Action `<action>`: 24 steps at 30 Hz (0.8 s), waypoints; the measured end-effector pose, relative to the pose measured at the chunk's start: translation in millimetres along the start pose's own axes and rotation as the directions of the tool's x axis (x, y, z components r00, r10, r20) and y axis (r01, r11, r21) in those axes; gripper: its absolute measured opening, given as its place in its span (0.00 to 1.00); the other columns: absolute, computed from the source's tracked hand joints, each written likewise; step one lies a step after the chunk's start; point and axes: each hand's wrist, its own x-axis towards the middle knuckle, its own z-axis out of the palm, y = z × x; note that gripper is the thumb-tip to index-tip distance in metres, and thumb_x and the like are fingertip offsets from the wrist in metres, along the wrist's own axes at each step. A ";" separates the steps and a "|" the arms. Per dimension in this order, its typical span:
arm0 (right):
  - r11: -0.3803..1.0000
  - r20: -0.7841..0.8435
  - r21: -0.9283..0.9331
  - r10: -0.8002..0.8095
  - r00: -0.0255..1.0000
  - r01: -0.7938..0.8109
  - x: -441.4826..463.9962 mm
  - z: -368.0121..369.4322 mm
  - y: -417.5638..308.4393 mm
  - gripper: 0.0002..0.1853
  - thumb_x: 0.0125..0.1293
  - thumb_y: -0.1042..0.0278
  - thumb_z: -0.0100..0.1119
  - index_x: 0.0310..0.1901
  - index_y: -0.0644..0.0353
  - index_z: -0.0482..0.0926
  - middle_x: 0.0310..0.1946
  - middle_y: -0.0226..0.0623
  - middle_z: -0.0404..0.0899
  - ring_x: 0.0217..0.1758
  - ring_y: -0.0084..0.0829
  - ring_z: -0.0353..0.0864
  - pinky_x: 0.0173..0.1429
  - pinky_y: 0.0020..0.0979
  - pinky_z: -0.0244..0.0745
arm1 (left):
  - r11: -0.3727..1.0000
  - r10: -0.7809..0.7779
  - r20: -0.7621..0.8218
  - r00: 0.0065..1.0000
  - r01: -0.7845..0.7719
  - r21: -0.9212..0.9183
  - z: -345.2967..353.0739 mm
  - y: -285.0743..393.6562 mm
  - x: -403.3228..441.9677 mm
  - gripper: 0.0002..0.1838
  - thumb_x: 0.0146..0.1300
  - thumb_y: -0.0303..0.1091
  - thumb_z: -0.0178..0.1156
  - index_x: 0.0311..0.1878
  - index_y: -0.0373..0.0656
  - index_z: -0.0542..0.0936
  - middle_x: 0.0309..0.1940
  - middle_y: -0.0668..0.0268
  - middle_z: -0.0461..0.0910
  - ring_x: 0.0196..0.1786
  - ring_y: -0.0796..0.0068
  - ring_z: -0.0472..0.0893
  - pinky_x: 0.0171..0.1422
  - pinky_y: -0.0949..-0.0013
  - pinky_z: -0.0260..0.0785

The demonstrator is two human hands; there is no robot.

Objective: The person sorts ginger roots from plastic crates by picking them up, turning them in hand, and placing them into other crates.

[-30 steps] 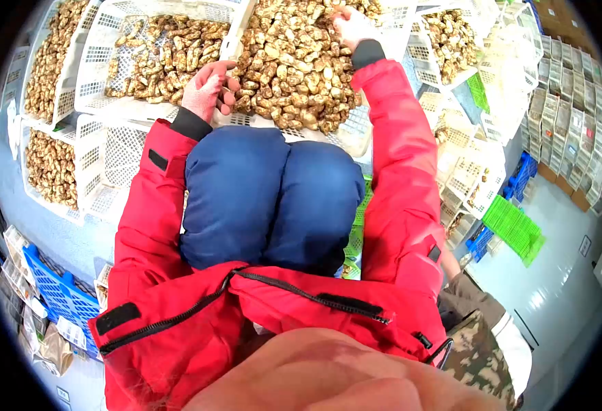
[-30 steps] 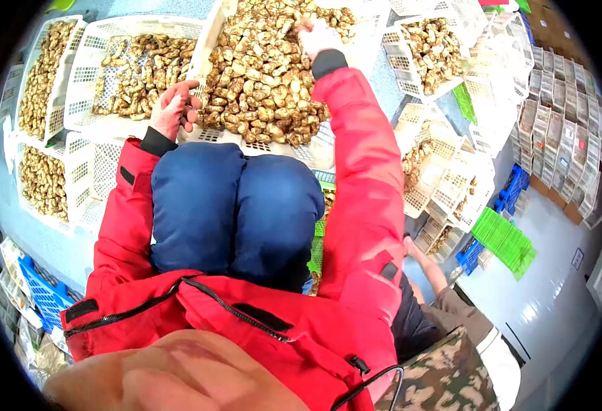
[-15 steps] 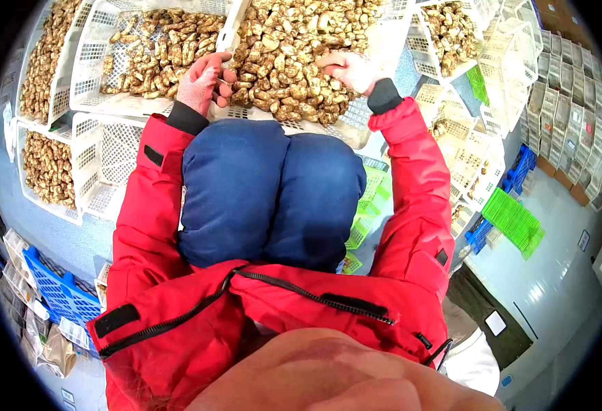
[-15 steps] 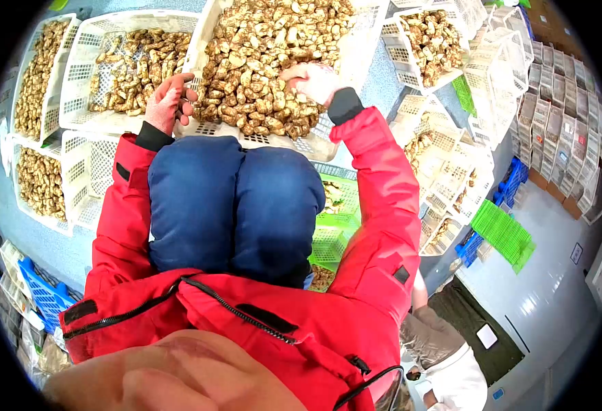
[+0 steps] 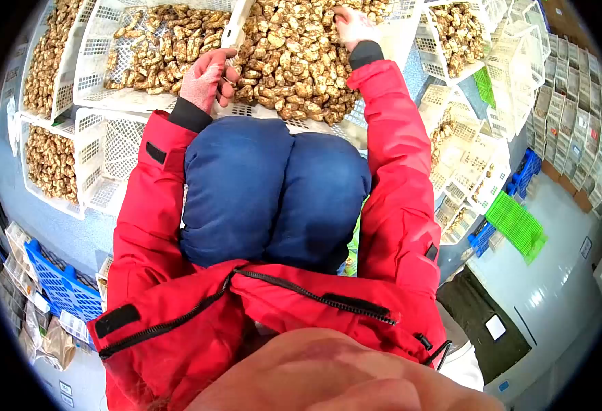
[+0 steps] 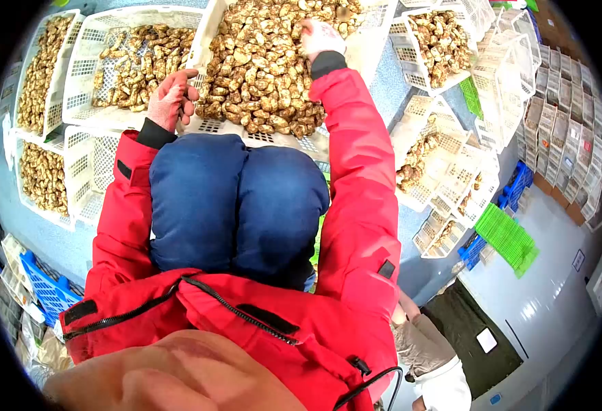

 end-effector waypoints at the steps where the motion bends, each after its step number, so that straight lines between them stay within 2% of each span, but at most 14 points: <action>1: 0.994 -0.044 0.048 -0.095 0.995 0.097 5.6 3.5 -9.1 0.16 0.58 0.62 0.48 0.49 0.46 0.75 0.40 0.42 0.78 0.44 0.42 0.76 0.50 0.37 0.70 | 1.000 0.011 0.004 1.000 -0.011 -0.010 -1.1 -0.2 0.3 0.24 0.62 0.42 0.51 0.57 0.39 0.65 0.28 0.66 0.75 0.18 0.82 0.74 0.15 0.80 0.67; 3: 0.963 0.018 0.016 -0.270 0.963 0.269 19.1 2.0 -38.0 0.17 0.58 0.62 0.49 0.50 0.44 0.74 0.40 0.41 0.78 0.43 0.43 0.77 0.49 0.37 0.71 | 0.999 0.041 0.027 0.999 -0.040 -0.022 -3.8 -3.0 0.2 0.24 0.62 0.42 0.51 0.58 0.39 0.65 0.28 0.65 0.75 0.17 0.83 0.74 0.14 0.80 0.67; 5: 0.903 -0.126 -0.015 -0.427 0.895 0.429 25.6 32.2 -43.9 0.17 0.58 0.62 0.50 0.51 0.42 0.73 0.40 0.41 0.77 0.45 0.42 0.76 0.50 0.37 0.71 | 0.999 0.041 0.036 0.998 -0.041 -0.016 -4.5 -2.2 1.3 0.25 0.62 0.42 0.52 0.58 0.39 0.65 0.28 0.65 0.75 0.17 0.83 0.74 0.14 0.80 0.67; 7: 0.921 -0.068 -0.020 -0.389 0.919 0.389 27.2 42.6 -48.9 0.18 0.58 0.64 0.51 0.53 0.48 0.71 0.41 0.38 0.77 0.44 0.36 0.76 0.50 0.36 0.71 | 1.000 0.015 -0.014 1.000 -0.014 0.028 1.4 2.9 -0.3 0.27 0.63 0.49 0.49 0.58 0.38 0.65 0.27 0.68 0.75 0.17 0.84 0.72 0.15 0.82 0.65; 9: 0.929 0.014 0.297 -0.236 0.972 0.222 22.8 36.4 -51.6 0.20 0.59 0.66 0.51 0.54 0.53 0.69 0.42 0.34 0.77 0.43 0.31 0.76 0.51 0.34 0.72 | 0.999 0.001 -0.059 0.998 0.001 0.043 4.6 7.5 -2.6 0.30 0.64 0.54 0.46 0.58 0.38 0.65 0.27 0.69 0.75 0.17 0.85 0.72 0.15 0.83 0.64; 10: 0.800 0.079 0.595 -0.154 0.985 0.078 18.1 32.3 -47.6 0.20 0.59 0.67 0.52 0.55 0.56 0.69 0.43 0.33 0.77 0.43 0.28 0.76 0.51 0.33 0.72 | 1.000 -0.023 -0.106 0.994 0.024 0.003 3.2 7.2 0.3 0.34 0.63 0.61 0.42 0.58 0.38 0.65 0.27 0.70 0.74 0.18 0.86 0.71 0.16 0.84 0.62; 11: 0.529 0.161 0.844 -0.102 0.982 -0.084 12.2 26.2 -45.1 0.21 0.60 0.68 0.52 0.56 0.58 0.68 0.43 0.31 0.77 0.43 0.26 0.76 0.51 0.32 0.72 | 0.997 -0.008 -0.052 0.999 0.004 -0.074 -2.0 7.2 0.6 0.37 0.61 0.64 0.40 0.59 0.39 0.64 0.32 0.69 0.75 0.25 0.85 0.74 0.19 0.85 0.64; 12: 0.209 0.233 0.956 -0.113 0.966 -0.207 4.3 18.8 -41.0 0.22 0.60 0.69 0.52 0.57 0.61 0.67 0.43 0.30 0.77 0.42 0.23 0.76 0.52 0.32 0.72 | 0.991 0.004 -0.044 0.999 -0.010 -0.135 -3.2 6.9 0.7 0.38 0.61 0.65 0.40 0.60 0.39 0.63 0.36 0.68 0.75 0.30 0.83 0.76 0.24 0.84 0.67; 13: -0.055 0.252 0.962 -0.193 0.948 -0.267 -4.0 13.0 -38.4 0.23 0.60 0.70 0.52 0.58 0.64 0.66 0.44 0.28 0.77 0.42 0.20 0.76 0.52 0.31 0.73 | 0.980 0.016 -0.036 0.999 -0.023 -0.196 -3.8 6.6 0.5 0.39 0.60 0.66 0.39 0.60 0.39 0.62 0.40 0.67 0.75 0.35 0.81 0.77 0.28 0.83 0.69; 14: -0.240 0.166 0.926 -0.436 0.885 -0.292 -7.7 15.4 -25.2 0.26 0.61 0.70 0.52 0.61 0.67 0.60 0.41 0.29 0.75 0.40 0.21 0.76 0.55 0.36 0.71 | 0.976 0.028 -0.019 0.999 -0.031 -0.218 -4.7 6.3 0.5 0.40 0.60 0.66 0.40 0.61 0.39 0.62 0.42 0.66 0.74 0.38 0.80 0.77 0.32 0.81 0.70; 15: -0.448 -0.054 0.857 -0.571 0.819 -0.256 -15.4 19.9 -22.5 0.29 0.63 0.69 0.52 0.63 0.64 0.55 0.43 0.36 0.74 0.44 0.26 0.76 0.59 0.39 0.68 | 0.970 0.040 -0.001 0.999 -0.039 -0.238 -5.6 5.9 0.6 0.40 0.60 0.66 0.40 0.61 0.39 0.62 0.44 0.66 0.74 0.41 0.78 0.76 0.36 0.79 0.71; 17: -0.410 0.201 0.849 -0.332 0.922 -0.333 -51.3 -47.7 -69.1 0.27 0.63 0.67 0.52 0.62 0.64 0.57 0.45 0.39 0.71 0.49 0.32 0.74 0.60 0.40 0.67 | 0.967 0.038 0.020 0.999 -0.032 -0.251 -3.8 6.0 -1.0 0.41 0.59 0.67 0.40 0.61 0.39 0.61 0.46 0.65 0.74 0.44 0.76 0.76 0.42 0.77 0.71; 19: -0.377 0.176 0.872 -0.356 0.918 -0.313 -56.5 -50.8 -71.2 0.25 0.63 0.68 0.52 0.61 0.63 0.59 0.47 0.40 0.70 0.52 0.35 0.72 0.61 0.40 0.67 | 0.973 0.015 0.025 1.000 -0.008 -0.232 -0.1 9.0 -3.4 0.41 0.59 0.67 0.41 0.61 0.38 0.60 0.47 0.65 0.73 0.45 0.76 0.76 0.46 0.75 0.70; 24: -0.240 0.152 0.934 -0.405 0.902 -0.265 -64.5 -44.4 -66.0 0.23 0.63 0.69 0.51 0.58 0.63 0.62 0.49 0.44 0.71 0.54 0.37 0.72 0.58 0.39 0.68 | 0.978 0.007 0.028 1.000 -0.001 -0.211 8.4 10.2 -12.8 0.39 0.61 0.65 0.39 0.59 0.36 0.61 0.46 0.62 0.73 0.44 0.74 0.75 0.45 0.72 0.71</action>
